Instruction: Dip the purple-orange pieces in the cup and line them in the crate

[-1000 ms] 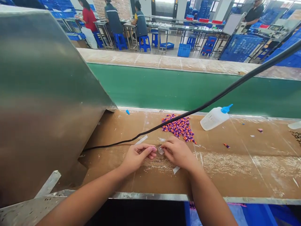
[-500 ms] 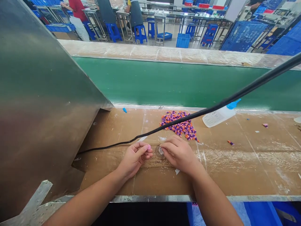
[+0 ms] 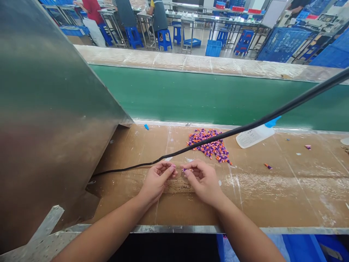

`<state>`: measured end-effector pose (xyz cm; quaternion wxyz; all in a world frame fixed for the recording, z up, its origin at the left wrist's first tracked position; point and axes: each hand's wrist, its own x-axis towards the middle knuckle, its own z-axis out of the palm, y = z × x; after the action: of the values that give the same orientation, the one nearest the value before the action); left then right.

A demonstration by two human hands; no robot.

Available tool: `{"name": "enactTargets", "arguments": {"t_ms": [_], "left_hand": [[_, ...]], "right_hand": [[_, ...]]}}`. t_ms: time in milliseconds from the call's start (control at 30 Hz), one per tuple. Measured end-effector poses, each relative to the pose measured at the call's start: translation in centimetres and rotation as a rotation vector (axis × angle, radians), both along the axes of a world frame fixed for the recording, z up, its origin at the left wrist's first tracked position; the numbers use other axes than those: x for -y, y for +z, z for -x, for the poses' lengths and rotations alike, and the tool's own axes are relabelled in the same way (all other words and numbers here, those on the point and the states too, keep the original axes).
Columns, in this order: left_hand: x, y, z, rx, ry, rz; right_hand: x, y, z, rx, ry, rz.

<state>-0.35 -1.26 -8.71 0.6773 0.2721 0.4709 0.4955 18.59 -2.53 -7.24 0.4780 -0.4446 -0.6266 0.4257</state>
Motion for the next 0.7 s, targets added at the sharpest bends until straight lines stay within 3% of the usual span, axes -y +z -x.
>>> {"name": "enactTargets", "arguments": {"t_ms": [167,367,533,700], "left_hand": [[0.3,0.1,-0.2,-0.010,-0.036,-0.029],[0.5,0.0,0.0,-0.102,-0.091,-0.141],[0.6,0.6,0.2,-0.068,-0.100,-0.109],[0.5,1.5,-0.2,0.113,-0.033,0.045]], "right_hand": [[0.4,-0.4,1.0,-0.167,0.089,0.195],[0.4,-0.4,1.0,-0.197,0.089,0.183],[0.5,-0.5,0.9,-0.047,0.001,0.004],[0.5,-0.2,1.4,0.132,-0.090,-0.268]]}}
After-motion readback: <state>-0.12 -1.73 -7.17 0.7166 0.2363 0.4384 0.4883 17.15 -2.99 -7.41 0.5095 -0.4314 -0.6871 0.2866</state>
